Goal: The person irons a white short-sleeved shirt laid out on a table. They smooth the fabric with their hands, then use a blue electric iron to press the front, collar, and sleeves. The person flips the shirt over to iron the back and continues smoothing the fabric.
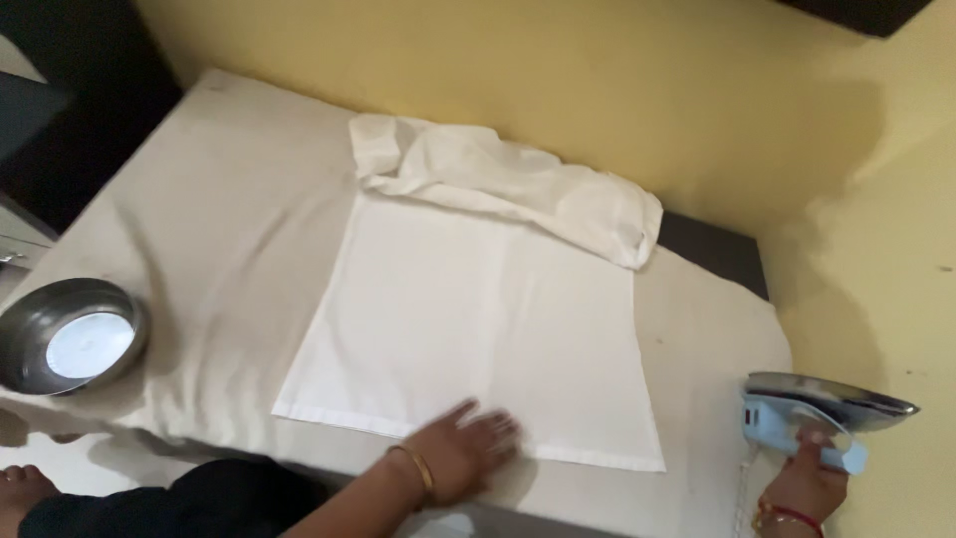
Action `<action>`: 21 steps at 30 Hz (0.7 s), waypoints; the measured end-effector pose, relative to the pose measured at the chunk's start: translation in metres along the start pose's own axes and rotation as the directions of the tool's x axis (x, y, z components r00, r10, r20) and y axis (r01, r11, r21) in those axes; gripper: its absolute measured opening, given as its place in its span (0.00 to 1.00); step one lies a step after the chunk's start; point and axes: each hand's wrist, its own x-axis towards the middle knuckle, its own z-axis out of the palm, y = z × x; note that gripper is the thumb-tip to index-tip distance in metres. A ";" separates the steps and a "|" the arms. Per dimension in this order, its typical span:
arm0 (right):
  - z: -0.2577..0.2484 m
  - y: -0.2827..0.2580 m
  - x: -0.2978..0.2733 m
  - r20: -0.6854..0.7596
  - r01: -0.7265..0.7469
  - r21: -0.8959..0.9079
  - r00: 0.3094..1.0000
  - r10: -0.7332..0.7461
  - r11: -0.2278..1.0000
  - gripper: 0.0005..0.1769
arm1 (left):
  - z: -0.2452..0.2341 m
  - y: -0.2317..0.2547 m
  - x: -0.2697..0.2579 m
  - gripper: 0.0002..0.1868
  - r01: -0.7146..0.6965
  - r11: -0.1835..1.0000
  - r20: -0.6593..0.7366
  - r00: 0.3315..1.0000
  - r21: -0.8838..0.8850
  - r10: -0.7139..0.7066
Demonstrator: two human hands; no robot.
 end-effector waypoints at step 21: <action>0.340 -0.249 -0.058 0.879 0.398 -0.404 0.417 0.230 0.824 0.25 | -0.032 -0.173 -0.129 0.28 0.785 0.129 0.100 0.236 -0.606 -0.967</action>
